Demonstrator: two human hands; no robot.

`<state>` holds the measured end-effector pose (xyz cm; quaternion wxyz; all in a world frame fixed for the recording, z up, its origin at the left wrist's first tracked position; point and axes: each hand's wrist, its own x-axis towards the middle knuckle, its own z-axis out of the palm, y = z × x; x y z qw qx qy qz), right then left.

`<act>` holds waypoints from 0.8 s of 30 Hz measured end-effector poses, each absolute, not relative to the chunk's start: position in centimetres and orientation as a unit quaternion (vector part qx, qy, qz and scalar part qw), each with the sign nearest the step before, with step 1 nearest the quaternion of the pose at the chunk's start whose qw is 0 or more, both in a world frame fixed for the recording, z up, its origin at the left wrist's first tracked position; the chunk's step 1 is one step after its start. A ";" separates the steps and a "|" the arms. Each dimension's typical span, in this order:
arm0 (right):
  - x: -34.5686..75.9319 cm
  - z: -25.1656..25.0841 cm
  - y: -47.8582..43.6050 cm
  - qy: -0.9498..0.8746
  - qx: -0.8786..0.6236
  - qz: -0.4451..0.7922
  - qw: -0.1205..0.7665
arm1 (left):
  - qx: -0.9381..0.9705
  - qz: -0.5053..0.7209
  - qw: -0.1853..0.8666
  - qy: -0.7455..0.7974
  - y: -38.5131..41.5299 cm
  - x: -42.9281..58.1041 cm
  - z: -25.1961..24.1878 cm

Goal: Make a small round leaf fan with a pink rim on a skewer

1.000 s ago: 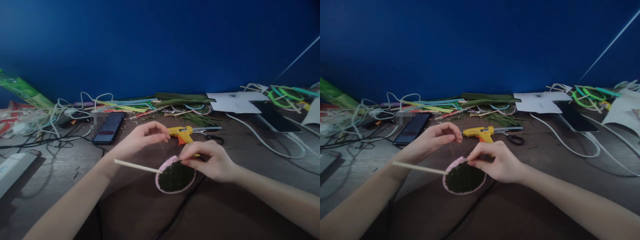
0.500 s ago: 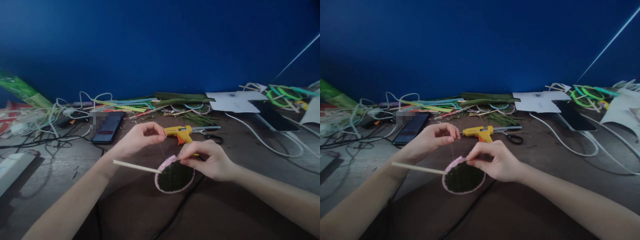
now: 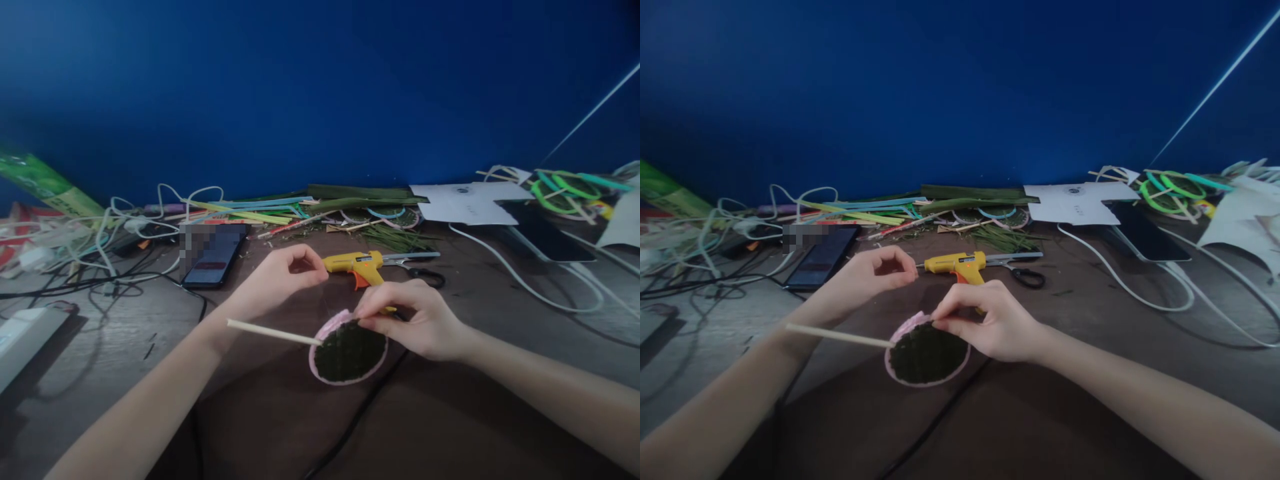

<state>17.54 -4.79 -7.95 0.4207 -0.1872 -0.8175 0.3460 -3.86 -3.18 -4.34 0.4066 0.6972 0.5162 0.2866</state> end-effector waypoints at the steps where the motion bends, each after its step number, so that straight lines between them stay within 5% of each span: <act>1: 17.5 -8.0 -4.8 -0.817 -0.187 0.347 0.420 | 0.699 0.289 0.402 0.516 -3.2 -3.9 -4.4; 24: 17.5 -7.9 -4.8 -0.819 -0.201 0.331 0.423 | 0.706 0.268 0.327 0.569 -3.4 -3.5 -4.0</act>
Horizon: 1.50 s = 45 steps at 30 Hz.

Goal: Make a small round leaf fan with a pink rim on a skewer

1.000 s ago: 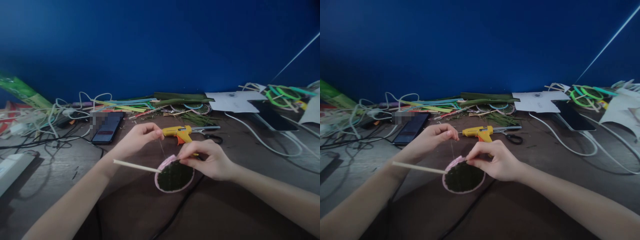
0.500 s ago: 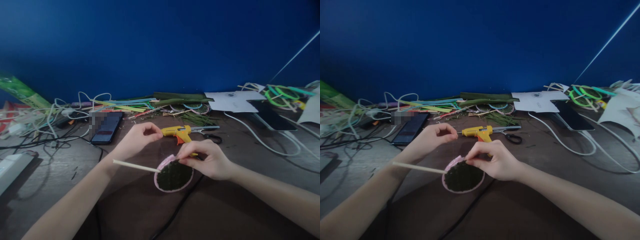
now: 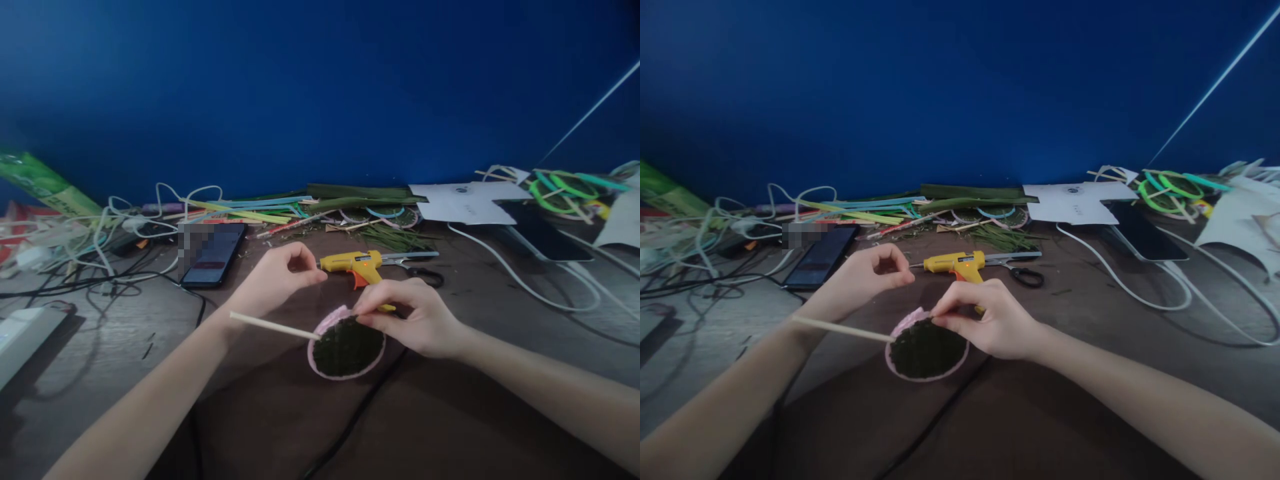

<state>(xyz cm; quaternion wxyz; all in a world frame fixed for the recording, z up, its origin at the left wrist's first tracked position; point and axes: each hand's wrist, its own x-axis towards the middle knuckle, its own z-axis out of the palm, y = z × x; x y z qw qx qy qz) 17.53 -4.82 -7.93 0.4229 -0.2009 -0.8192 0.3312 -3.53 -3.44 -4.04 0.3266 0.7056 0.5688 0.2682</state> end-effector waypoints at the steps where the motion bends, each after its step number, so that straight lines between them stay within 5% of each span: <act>1: 17.5 -7.9 -4.8 -0.819 -0.203 0.330 0.423 | 0.706 0.271 0.326 0.567 -3.4 -3.5 -4.0; 45: 17.4 -7.8 -4.9 -0.817 -0.204 0.338 0.420 | 0.708 0.290 0.325 0.556 -3.6 -3.5 -4.0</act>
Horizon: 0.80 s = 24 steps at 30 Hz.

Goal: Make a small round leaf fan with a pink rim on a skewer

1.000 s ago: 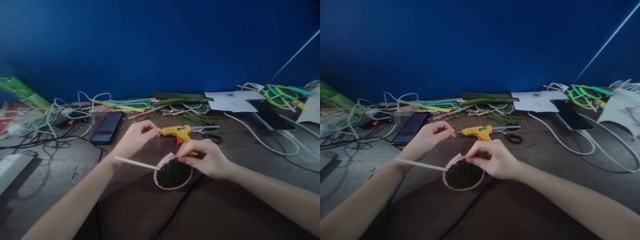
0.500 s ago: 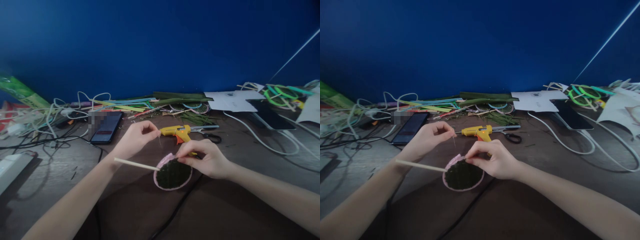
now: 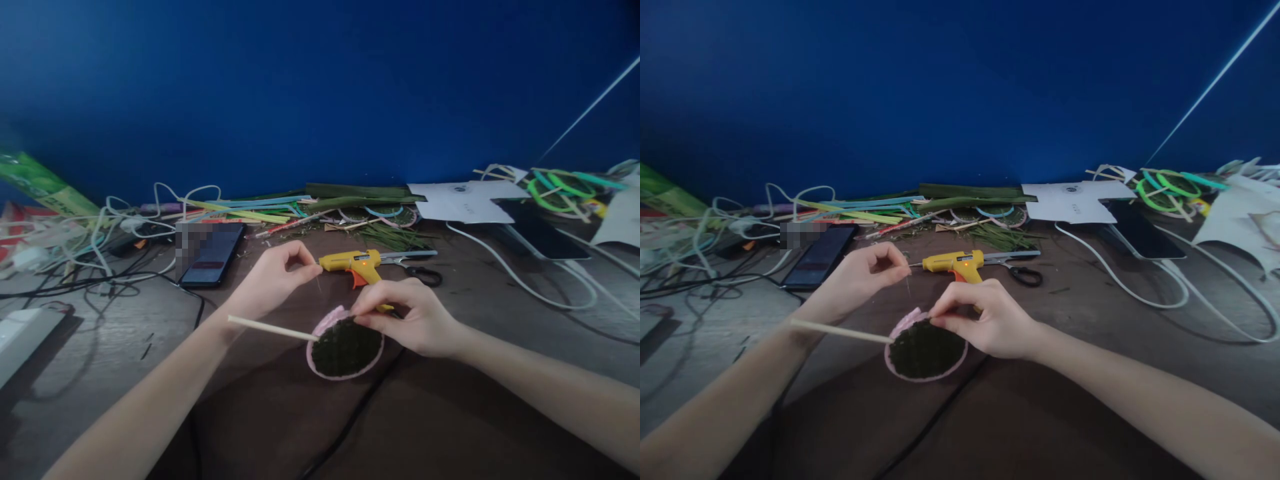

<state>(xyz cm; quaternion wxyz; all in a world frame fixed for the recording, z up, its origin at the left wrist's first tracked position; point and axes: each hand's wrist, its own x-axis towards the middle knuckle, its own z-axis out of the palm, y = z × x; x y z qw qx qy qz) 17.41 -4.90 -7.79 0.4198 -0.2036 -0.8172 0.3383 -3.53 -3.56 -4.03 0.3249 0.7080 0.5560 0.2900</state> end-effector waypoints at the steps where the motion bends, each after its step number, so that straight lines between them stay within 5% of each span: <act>1: 17.4 -7.8 -4.9 -0.817 -0.207 0.338 0.419 | 0.709 0.292 0.325 0.553 -3.6 -3.5 -4.0; 24: 17.5 -7.9 -4.8 -0.828 -0.267 0.303 0.388 | 0.667 0.367 0.398 0.512 -2.6 -3.6 -5.4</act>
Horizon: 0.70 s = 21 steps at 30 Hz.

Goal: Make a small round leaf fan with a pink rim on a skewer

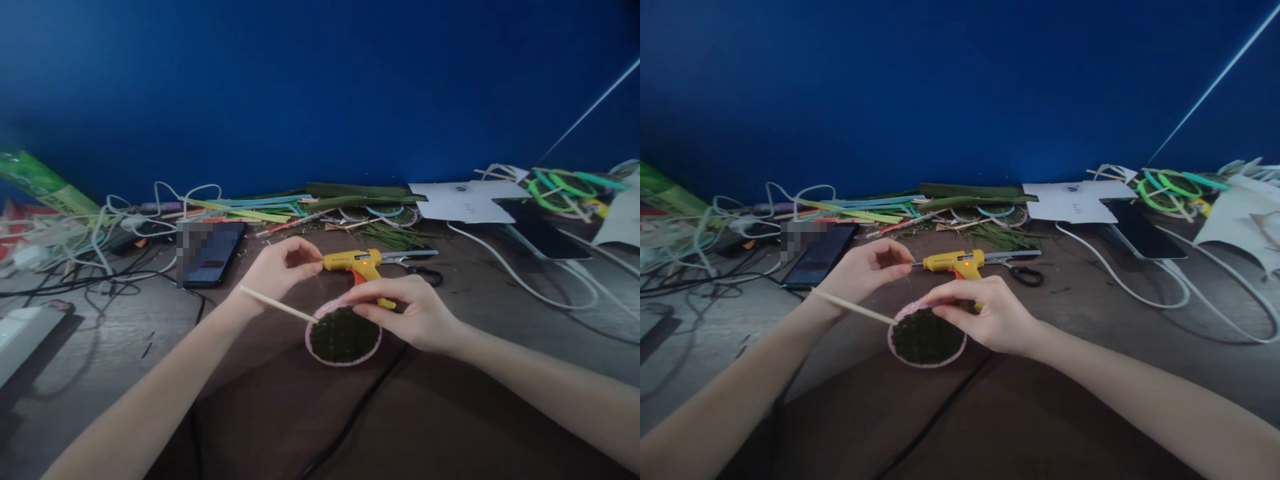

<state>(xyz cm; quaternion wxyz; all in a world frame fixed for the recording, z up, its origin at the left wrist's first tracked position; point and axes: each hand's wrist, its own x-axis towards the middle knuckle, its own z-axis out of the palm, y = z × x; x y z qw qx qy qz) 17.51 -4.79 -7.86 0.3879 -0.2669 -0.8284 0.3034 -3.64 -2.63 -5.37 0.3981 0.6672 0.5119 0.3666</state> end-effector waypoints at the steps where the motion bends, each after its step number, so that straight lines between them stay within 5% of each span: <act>1: 17.5 -7.8 -4.8 -0.829 -0.269 0.298 0.388 | 0.670 0.362 0.394 0.515 -2.7 -3.6 -5.3; 13: 17.3 -7.4 -4.7 -0.795 -0.310 0.355 0.381 | 0.694 0.306 0.317 0.569 -2.3 -4.5 -4.8; 21: 18.0 -7.0 -0.4 -0.661 -0.409 0.421 0.468 | 0.708 0.244 0.296 0.593 -2.5 -5.2 -4.9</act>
